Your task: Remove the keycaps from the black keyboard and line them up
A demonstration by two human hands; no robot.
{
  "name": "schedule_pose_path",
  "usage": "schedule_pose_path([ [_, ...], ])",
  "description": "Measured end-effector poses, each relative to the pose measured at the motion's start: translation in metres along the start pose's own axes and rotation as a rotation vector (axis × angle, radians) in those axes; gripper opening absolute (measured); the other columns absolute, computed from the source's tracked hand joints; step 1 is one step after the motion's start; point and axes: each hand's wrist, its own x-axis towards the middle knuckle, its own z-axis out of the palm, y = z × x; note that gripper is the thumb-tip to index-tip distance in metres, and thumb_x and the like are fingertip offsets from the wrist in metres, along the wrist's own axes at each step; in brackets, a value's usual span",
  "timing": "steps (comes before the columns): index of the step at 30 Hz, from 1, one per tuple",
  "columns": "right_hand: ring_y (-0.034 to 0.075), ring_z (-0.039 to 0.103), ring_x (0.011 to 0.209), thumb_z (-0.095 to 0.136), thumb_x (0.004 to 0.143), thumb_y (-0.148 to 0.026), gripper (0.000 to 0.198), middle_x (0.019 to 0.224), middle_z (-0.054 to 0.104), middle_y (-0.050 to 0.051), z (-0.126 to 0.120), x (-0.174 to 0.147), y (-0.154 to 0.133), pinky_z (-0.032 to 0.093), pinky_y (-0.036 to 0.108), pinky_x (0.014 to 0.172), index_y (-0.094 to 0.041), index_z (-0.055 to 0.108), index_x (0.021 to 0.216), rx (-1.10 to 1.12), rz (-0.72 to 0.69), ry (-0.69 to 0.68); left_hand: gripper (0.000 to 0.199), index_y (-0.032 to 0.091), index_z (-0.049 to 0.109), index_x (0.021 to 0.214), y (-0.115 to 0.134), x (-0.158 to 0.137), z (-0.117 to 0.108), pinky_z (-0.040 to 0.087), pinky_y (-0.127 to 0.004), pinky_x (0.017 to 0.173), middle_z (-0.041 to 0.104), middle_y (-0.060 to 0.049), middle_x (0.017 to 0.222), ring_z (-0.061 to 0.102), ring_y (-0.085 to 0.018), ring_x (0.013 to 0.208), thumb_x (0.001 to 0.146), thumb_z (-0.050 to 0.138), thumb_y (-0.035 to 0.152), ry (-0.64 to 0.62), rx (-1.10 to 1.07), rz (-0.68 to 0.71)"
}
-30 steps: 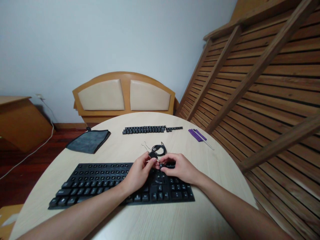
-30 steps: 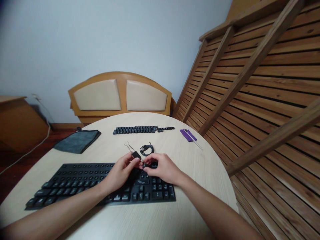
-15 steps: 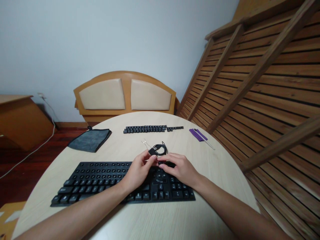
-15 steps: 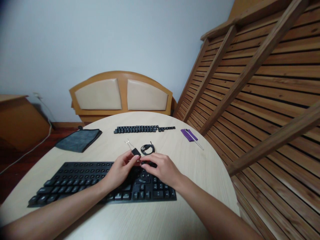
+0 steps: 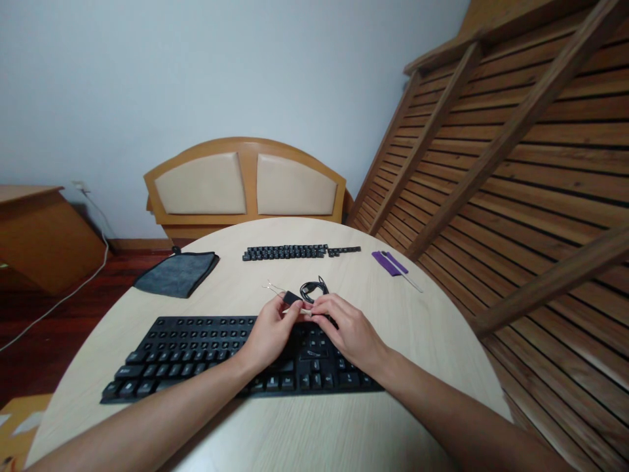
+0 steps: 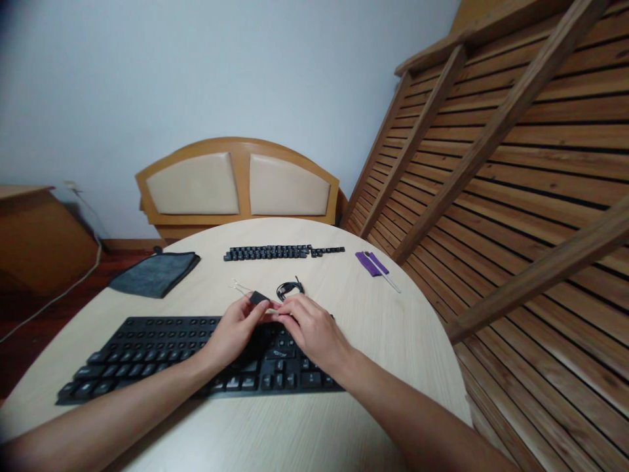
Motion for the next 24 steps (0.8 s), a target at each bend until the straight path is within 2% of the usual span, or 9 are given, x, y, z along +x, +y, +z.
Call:
schedule_pose_path([
  [5,0.020,0.061,0.103,0.050,0.096,-0.023,0.011,0.102,0.064,0.007,0.000,0.000,0.000,0.050,0.036,0.090,-0.021,0.061,0.099,0.051,0.028,0.102,0.040,0.013,0.060,0.093,0.002,-0.001,0.004,0.054,-0.039,0.091,0.073,-0.009,0.097,0.070,-0.022,0.088,0.082,0.065,0.051,-0.026,-0.113,-0.022],
  [9,0.019,0.062,0.100,0.053,0.094,-0.027,0.010,0.099,0.065,0.007,0.005,0.001,0.002,0.052,0.034,0.086,-0.020,0.060,0.095,0.208,0.164,0.207,0.043,0.012,0.061,0.093,0.004,-0.002,0.004,0.054,-0.041,0.091,0.073,-0.011,0.098,0.071,-0.023,0.087,0.081,0.065,0.054,-0.060,-0.107,-0.051],
  [15,0.020,0.063,0.096,0.058,0.091,-0.036,0.018,0.096,0.068,0.006,-0.006,0.010,0.010,0.049,0.034,0.088,-0.020,0.067,0.091,0.367,0.277,0.239,0.043,0.012,0.062,0.092,-0.001,-0.002,0.002,0.053,-0.040,0.092,0.074,-0.011,0.097,0.071,-0.022,0.086,0.083,0.062,0.054,-0.020,-0.062,-0.043],
  [20,0.019,0.064,0.079,0.060,0.087,-0.042,0.028,0.091,0.070,0.007,-0.023,0.015,0.057,0.052,0.033,0.076,-0.017,0.068,0.096,0.373,0.421,0.343,0.037,0.013,0.061,0.091,-0.002,-0.003,0.004,0.052,-0.040,0.091,0.074,-0.011,0.095,0.069,-0.022,0.088,0.089,0.057,0.049,-0.039,0.056,-0.027],
  [24,0.019,0.066,0.087,0.060,0.084,-0.033,0.028,0.099,0.071,0.011,-0.029,0.017,0.106,0.052,0.032,0.080,-0.013,0.067,0.103,0.227,0.499,0.314,0.030,0.013,0.061,0.091,0.002,-0.004,0.007,0.051,-0.038,0.090,0.073,-0.011,0.093,0.068,-0.022,0.090,0.092,0.053,0.042,-0.062,0.169,-0.013],
])
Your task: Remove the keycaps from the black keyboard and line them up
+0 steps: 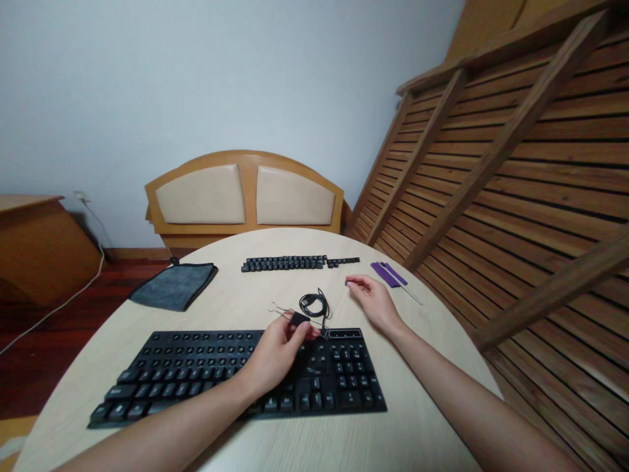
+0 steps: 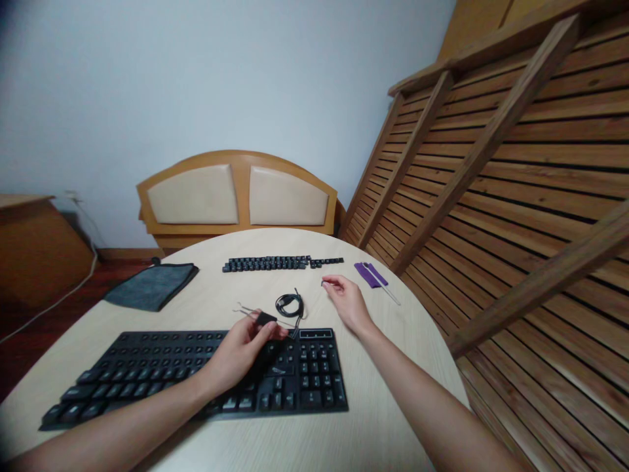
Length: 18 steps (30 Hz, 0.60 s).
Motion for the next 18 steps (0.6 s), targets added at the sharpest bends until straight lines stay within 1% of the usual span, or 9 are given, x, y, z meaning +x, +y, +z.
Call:
schedule_pose_path([
  [1,0.019,0.067,0.086,0.059,0.084,-0.031,0.029,0.099,0.072,0.011,-0.002,0.006,0.009,0.052,0.031,0.079,-0.013,0.066,0.105,-0.062,0.003,-0.009,0.029,0.013,0.061,0.091,0.001,0.000,0.000,0.051,-0.038,0.089,0.073,-0.011,0.093,0.068,-0.022,0.090,0.092,0.052,0.041,-0.003,0.022,0.001],
  [3,0.018,0.067,0.081,0.059,0.083,-0.027,0.029,0.096,0.072,0.011,-0.003,0.018,0.023,0.053,0.030,0.075,-0.011,0.066,0.107,-0.118,0.008,-0.018,0.027,0.014,0.060,0.090,0.002,-0.001,0.001,0.050,-0.037,0.089,0.073,-0.010,0.092,0.067,-0.022,0.090,0.092,0.052,0.039,-0.007,0.046,-0.001],
  [6,0.017,0.068,0.076,0.059,0.081,-0.021,0.025,0.091,0.073,0.009,-0.005,0.036,0.038,0.053,0.029,0.071,-0.012,0.067,0.102,-0.199,-0.003,-0.039,0.025,0.015,0.058,0.090,0.002,-0.002,0.001,0.049,-0.037,0.088,0.072,-0.010,0.091,0.067,-0.022,0.090,0.092,0.051,0.039,-0.009,0.054,-0.010],
  [10,0.016,0.067,0.079,0.059,0.079,-0.013,0.026,0.098,0.072,0.007,-0.006,0.061,0.050,0.050,0.028,0.076,-0.018,0.068,0.103,-0.338,-0.073,-0.069,0.026,0.016,0.057,0.090,0.000,-0.002,0.001,0.048,-0.037,0.089,0.072,-0.009,0.092,0.067,-0.022,0.092,0.093,0.049,0.040,-0.015,0.063,-0.018],
  [13,0.017,0.065,0.082,0.060,0.078,-0.008,0.029,0.096,0.072,0.005,-0.003,0.075,0.056,0.048,0.030,0.080,-0.020,0.068,0.103,-0.449,-0.117,-0.075,0.028,0.016,0.056,0.091,-0.001,-0.002,0.000,0.048,-0.037,0.090,0.072,-0.009,0.093,0.066,-0.023,0.093,0.093,0.048,0.042,-0.021,0.058,-0.025],
  [18,0.019,0.063,0.090,0.056,0.082,-0.005,0.029,0.105,0.069,0.009,0.007,0.088,0.060,0.045,0.031,0.087,-0.017,0.069,0.104,-0.575,-0.154,-0.059,0.029,0.016,0.057,0.092,0.001,-0.003,0.000,0.047,-0.038,0.090,0.072,-0.009,0.093,0.066,-0.024,0.092,0.093,0.048,0.044,-0.020,0.059,-0.039],
])
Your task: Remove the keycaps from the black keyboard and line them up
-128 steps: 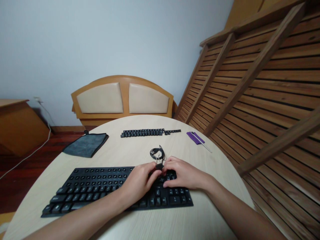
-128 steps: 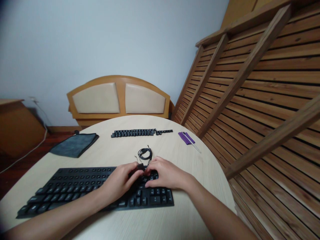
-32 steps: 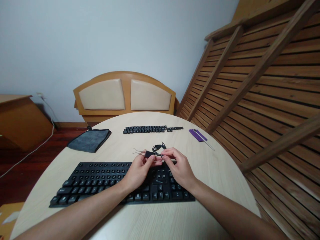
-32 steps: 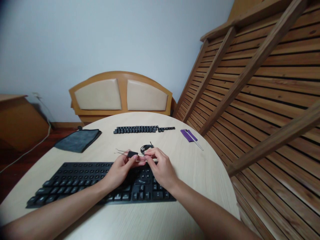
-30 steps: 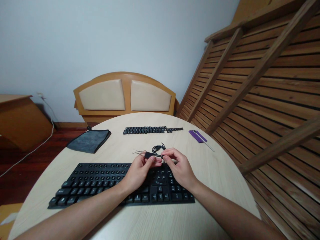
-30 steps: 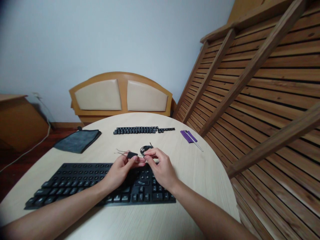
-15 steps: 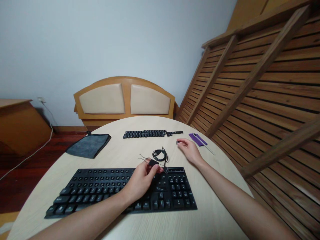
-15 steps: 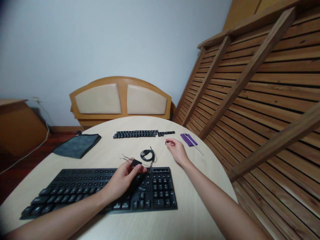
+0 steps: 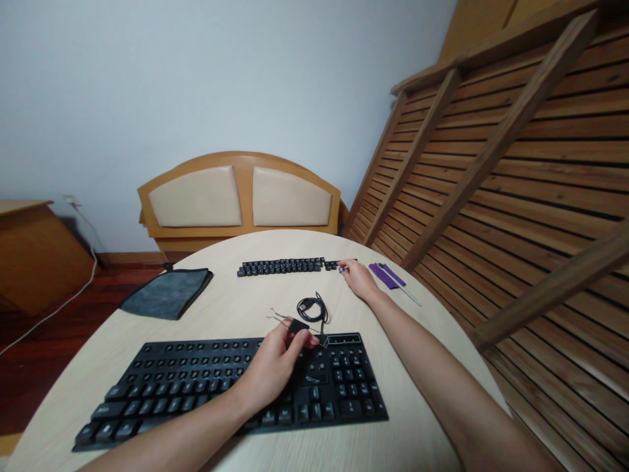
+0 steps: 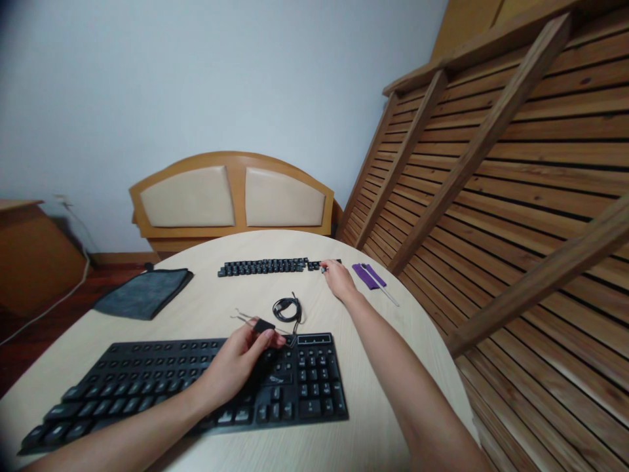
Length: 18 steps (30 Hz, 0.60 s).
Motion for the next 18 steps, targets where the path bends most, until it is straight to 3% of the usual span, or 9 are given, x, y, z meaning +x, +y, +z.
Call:
schedule_pose_path([
  [5,0.021,0.061,0.100,0.054,0.083,-0.004,0.030,0.108,0.067,0.011,0.005,0.007,0.003,0.043,0.032,0.093,-0.016,0.070,0.105,-0.057,-0.023,0.000,0.029,0.016,0.058,0.091,0.001,-0.001,0.000,0.047,-0.038,0.090,0.071,-0.010,0.093,0.066,-0.024,0.093,0.093,0.048,0.043,0.004,0.009,0.000],
  [18,0.021,0.059,0.102,0.056,0.082,-0.004,0.029,0.107,0.066,0.009,0.015,0.014,0.012,0.043,0.033,0.096,-0.018,0.070,0.104,-0.057,-0.071,0.038,0.028,0.016,0.058,0.091,-0.002,-0.001,0.000,0.047,-0.038,0.089,0.072,-0.009,0.093,0.066,-0.023,0.092,0.093,0.048,0.042,0.010,0.013,-0.004],
])
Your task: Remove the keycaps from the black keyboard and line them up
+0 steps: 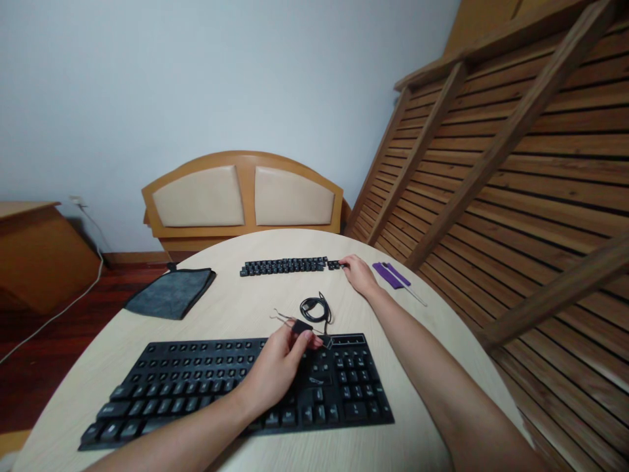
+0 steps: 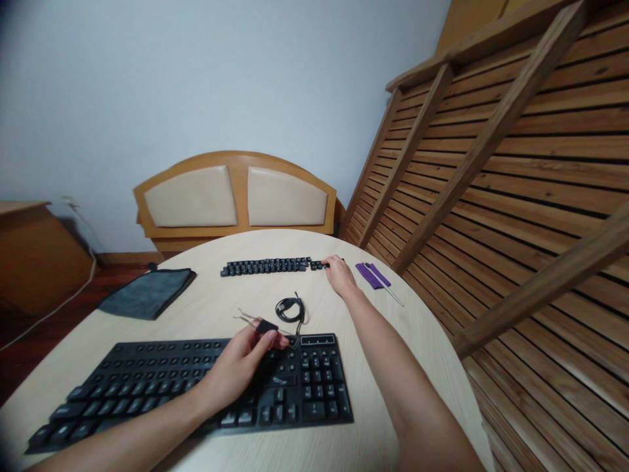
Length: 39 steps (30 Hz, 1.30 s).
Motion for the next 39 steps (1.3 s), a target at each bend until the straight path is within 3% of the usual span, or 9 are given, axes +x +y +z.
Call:
schedule_pose_path([
  [28,0.016,0.060,0.087,0.057,0.079,-0.003,0.030,0.104,0.062,0.007,-0.005,-0.004,-0.009,0.046,0.030,0.086,-0.016,0.067,0.104,0.097,0.054,0.017,0.030,0.015,0.059,0.092,-0.001,0.001,-0.001,0.048,-0.036,0.089,0.071,-0.010,0.094,0.066,-0.023,0.093,0.094,0.048,0.042,-0.005,-0.001,0.030],
  [34,0.016,0.058,0.083,0.061,0.073,-0.003,0.028,0.100,0.062,0.006,-0.028,-0.020,-0.031,0.044,0.030,0.084,-0.017,0.067,0.096,0.148,0.120,0.017,0.028,0.015,0.059,0.093,0.001,0.000,0.000,0.048,-0.037,0.090,0.072,-0.010,0.096,0.067,-0.023,0.094,0.095,0.048,0.041,-0.025,0.008,0.034],
  [37,0.016,0.057,0.074,0.060,0.081,-0.017,0.012,0.086,0.063,0.004,-0.040,-0.040,-0.053,0.045,0.028,0.075,-0.018,0.066,0.091,0.226,0.158,0.014,0.026,0.016,0.059,0.093,0.001,0.000,-0.001,0.048,-0.037,0.089,0.073,-0.009,0.095,0.067,-0.023,0.094,0.094,0.049,0.040,-0.043,0.033,0.040],
  [39,0.015,0.058,0.070,0.052,0.089,-0.031,0.018,0.082,0.064,0.003,-0.045,-0.059,-0.072,0.045,0.026,0.067,-0.018,0.064,0.094,0.310,0.178,0.001,0.026,0.016,0.060,0.093,0.000,-0.001,-0.001,0.048,-0.037,0.088,0.073,-0.009,0.094,0.068,-0.023,0.093,0.094,0.050,0.040,-0.053,0.057,0.051],
])
